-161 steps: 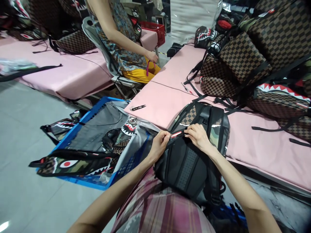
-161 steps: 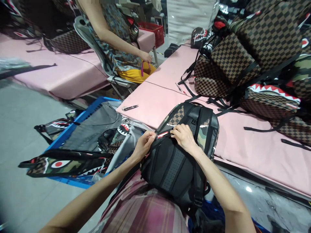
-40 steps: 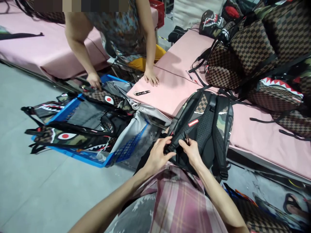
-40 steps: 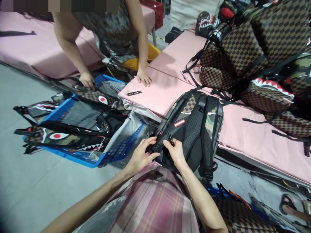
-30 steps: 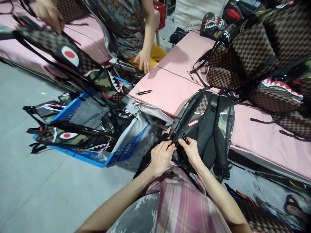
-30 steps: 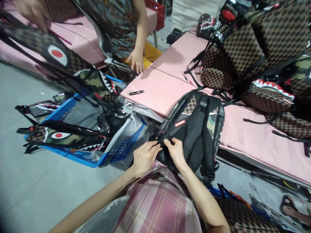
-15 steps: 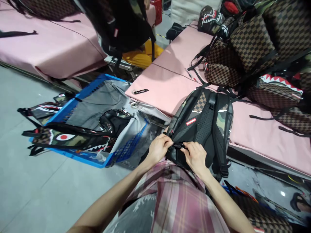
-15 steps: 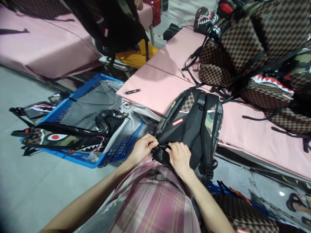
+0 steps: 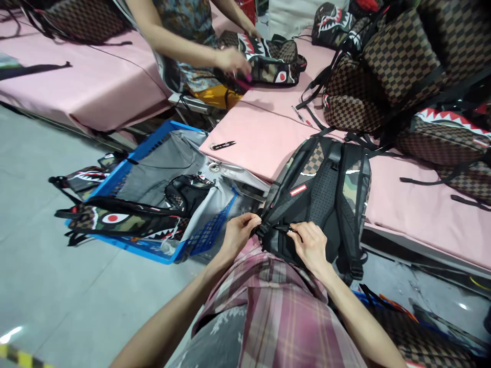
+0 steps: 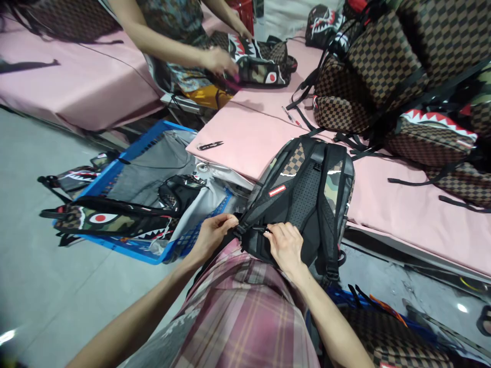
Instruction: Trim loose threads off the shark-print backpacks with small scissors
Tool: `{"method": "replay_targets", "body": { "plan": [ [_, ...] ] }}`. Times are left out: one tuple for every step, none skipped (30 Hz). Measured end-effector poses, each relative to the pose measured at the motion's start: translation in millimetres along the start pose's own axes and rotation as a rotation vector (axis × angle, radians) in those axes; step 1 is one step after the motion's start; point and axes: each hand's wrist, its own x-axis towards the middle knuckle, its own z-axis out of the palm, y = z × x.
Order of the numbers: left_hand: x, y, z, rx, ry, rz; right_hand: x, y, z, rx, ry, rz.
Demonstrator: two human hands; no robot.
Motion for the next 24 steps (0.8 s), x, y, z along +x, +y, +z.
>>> {"method": "replay_targets", "body": {
  "plan": [
    [1, 0, 1.2, -0.022, 0.018, 0.0, 2, -2, 1, -0.004, -0.004, 0.002],
    [2, 1, 2.9, -0.039, 0.038, 0.009, 5, -4, 1, -0.01, -0.004, 0.007],
    [3, 2, 4.8, -0.051, 0.057, 0.021, 8, -6, 2, -0.018, -0.002, 0.012],
    [4, 3, 6.8, -0.058, 0.074, 0.032, 11, -8, 3, -0.029, 0.002, 0.016],
    [6, 4, 8.6, -0.061, 0.087, 0.041, 14, -10, 4, -0.04, 0.003, 0.018],
    [7, 5, 10.2, -0.063, 0.099, 0.047, 16, -12, 4, -0.05, 0.001, 0.016],
    [8, 6, 11.4, -0.065, 0.108, 0.048, 19, -14, 5, -0.059, -0.004, 0.01],
    [8, 6, 12.2, -0.067, 0.115, 0.048, 21, -16, 6, -0.068, -0.012, 0.002],
    [9, 7, 12.6, -0.066, 0.121, 0.049, 22, -17, 6, -0.075, -0.019, -0.006],
    [9, 7, 12.8, -0.063, 0.126, 0.05, 23, -18, 7, -0.082, -0.025, -0.015],
    [8, 8, 12.9, -0.058, 0.129, 0.051, 24, -19, 7, -0.087, -0.028, -0.022],
    [8, 8, 13.0, -0.053, 0.128, 0.05, 24, -20, 8, -0.092, -0.03, -0.029],
    [7, 9, 13.2, -0.049, 0.126, 0.048, 24, -21, 8, -0.096, -0.031, -0.035],
    [7, 9, 13.7, -0.044, 0.124, 0.047, 25, -22, 9, -0.101, -0.033, -0.042],
    [6, 9, 14.4, -0.039, 0.122, 0.049, 25, -23, 9, -0.11, -0.035, -0.05],
    [6, 9, 15.2, -0.034, 0.12, 0.054, 26, -24, 10, -0.123, -0.036, -0.059],
    [6, 9, 15.8, -0.026, 0.118, 0.063, 26, -25, 11, -0.14, -0.038, -0.068],
    [7, 8, 15.8, -0.015, 0.112, 0.072, 27, -25, 11, -0.155, -0.041, -0.074],
    [8, 7, 14.8, 0.003, 0.1, 0.079, 27, -25, 11, -0.161, -0.044, -0.075],
    [9, 7, 12.4, 0.037, 0.085, 0.089, 26, -24, 12, -0.152, -0.047, -0.068],
    [10, 7, 8.8, 0.099, 0.07, 0.105, 26, -22, 11, -0.128, -0.049, -0.05],
    [11, 7, 3.8, 0.193, 0.073, 0.135, 25, -20, 11, -0.091, -0.047, -0.024],
    [11, 8, -1.8, 0.316, 0.095, 0.181, 23, -16, 10, -0.049, -0.038, 0.009],
    [11, 8, -7.5, 0.452, 0.131, 0.245, 22, -13, 8, -0.011, -0.024, 0.041]
  ]
}}
